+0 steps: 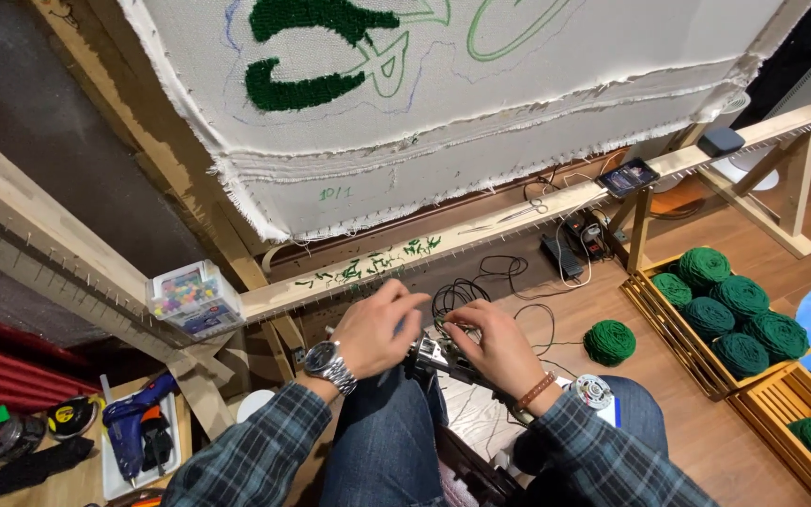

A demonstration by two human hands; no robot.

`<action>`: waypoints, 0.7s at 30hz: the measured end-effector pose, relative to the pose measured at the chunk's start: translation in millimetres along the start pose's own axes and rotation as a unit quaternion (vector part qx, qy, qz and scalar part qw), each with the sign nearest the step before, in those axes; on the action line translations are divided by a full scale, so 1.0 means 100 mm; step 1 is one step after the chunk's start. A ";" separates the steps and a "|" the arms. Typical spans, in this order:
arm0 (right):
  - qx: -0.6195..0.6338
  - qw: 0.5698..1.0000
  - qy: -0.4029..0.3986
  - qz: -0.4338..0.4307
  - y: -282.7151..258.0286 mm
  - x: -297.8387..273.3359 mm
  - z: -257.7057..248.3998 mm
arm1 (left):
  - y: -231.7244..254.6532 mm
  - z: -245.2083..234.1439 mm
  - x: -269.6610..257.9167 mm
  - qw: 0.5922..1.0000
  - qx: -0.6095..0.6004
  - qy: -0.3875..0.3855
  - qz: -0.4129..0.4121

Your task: Tufting a rug design with green yarn using a tufting gun and adjusting the yarn manually.

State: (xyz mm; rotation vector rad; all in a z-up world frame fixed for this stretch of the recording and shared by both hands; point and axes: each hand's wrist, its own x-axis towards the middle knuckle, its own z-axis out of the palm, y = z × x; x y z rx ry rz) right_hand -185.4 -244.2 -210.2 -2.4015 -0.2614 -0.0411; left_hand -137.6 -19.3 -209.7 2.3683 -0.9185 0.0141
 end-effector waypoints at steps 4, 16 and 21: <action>0.048 0.998 0.052 0.001 -0.14 -0.08 0.06 | -0.20 -0.05 -0.27 0.994 -0.081 -0.022 -0.064; 0.237 0.959 0.141 0.061 -0.31 0.02 0.13 | -0.60 0.09 -0.57 0.947 -0.240 -0.040 -0.210; 0.143 0.983 0.101 0.050 -0.34 0.04 0.19 | -0.58 0.17 -0.50 0.927 -0.298 -0.039 -0.224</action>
